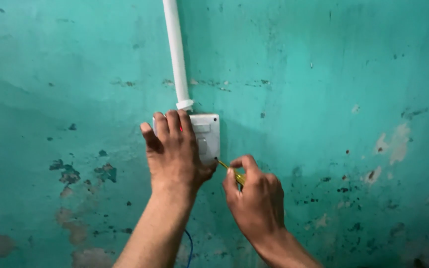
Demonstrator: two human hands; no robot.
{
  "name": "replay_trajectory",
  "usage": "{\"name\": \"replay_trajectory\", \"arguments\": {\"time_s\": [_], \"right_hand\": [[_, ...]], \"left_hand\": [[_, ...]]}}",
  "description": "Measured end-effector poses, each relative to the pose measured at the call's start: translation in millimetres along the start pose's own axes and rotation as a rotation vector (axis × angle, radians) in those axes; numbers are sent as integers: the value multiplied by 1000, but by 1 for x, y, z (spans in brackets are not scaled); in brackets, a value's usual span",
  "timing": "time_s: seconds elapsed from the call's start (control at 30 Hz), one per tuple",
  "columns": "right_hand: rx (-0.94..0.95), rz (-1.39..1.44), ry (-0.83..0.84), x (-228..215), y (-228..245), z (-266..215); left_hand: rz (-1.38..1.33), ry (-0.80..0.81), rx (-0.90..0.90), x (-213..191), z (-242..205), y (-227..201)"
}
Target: Installing and wiring an electrical switchboard onto a wall.
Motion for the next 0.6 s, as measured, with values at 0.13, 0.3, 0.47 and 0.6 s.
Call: {"name": "replay_trajectory", "arguments": {"time_s": [0.13,0.3,0.47,0.6], "right_hand": [[-15,-32,29,0,2,0],[-340,-144,-65,-5,11,-11],[-385,-150,-37,-10,13,-12],[-213,-176,157,-12,20,-6]], "left_hand": [[50,-51,7,8,3,-1],[100,-144,5,17,3,-1],[105,-193,0,22,5,0],[83,-213,8,26,5,1]]}}
Point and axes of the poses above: each hand's wrist, its own z-axis towards the middle knuckle, its own x-axis out of the palm, y = z × x, the point moved 3 cm from there along z, towards the middle knuckle, and after that the axes turned 11 degrees about y, right-handed, at the moved point
